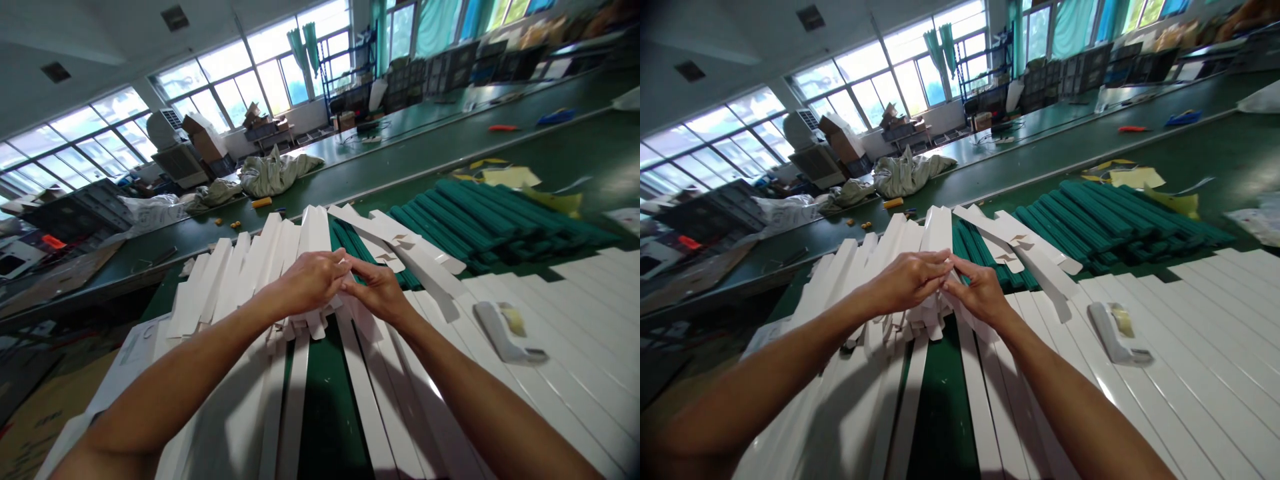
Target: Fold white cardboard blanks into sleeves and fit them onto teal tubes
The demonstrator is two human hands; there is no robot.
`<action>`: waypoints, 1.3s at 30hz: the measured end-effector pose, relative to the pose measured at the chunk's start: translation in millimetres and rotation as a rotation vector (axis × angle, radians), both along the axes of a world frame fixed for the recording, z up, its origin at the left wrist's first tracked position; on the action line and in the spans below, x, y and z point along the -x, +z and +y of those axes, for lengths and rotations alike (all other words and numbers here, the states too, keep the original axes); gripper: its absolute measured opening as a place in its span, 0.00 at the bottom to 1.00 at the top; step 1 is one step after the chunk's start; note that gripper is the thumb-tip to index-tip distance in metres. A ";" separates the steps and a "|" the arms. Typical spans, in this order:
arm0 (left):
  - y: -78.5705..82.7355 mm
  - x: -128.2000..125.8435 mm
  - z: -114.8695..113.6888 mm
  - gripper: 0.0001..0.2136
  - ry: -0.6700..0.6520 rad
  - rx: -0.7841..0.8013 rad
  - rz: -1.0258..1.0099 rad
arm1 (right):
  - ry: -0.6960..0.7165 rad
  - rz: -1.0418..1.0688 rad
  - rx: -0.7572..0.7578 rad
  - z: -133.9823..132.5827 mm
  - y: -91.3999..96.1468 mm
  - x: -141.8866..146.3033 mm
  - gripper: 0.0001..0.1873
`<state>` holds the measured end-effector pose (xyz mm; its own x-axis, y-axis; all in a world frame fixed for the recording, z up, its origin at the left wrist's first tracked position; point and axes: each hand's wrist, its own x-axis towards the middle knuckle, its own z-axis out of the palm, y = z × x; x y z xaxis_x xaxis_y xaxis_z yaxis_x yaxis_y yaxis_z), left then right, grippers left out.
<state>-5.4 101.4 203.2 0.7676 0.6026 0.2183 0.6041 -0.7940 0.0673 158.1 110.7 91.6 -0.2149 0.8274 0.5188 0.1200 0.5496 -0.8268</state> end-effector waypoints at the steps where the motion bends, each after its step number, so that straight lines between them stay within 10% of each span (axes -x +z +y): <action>1: -9.4 2.1 -1.2 0.13 -0.008 -0.028 -0.056 | -0.005 0.004 0.001 0.3 0.1 -1.3 0.25; 9: -70.6 -4.7 -11.7 0.16 0.037 -0.327 -0.467 | 0.044 0.066 0.038 2.5 -4.6 -6.9 0.26; 18: -71.2 -11.9 -1.0 0.16 0.087 -0.116 -0.854 | 0.051 0.146 0.111 7.1 -11.0 -16.9 0.29; 39: -78.4 -40.0 13.4 0.13 -0.038 -0.332 -0.706 | 0.147 0.089 0.005 7.6 -7.3 -25.0 0.20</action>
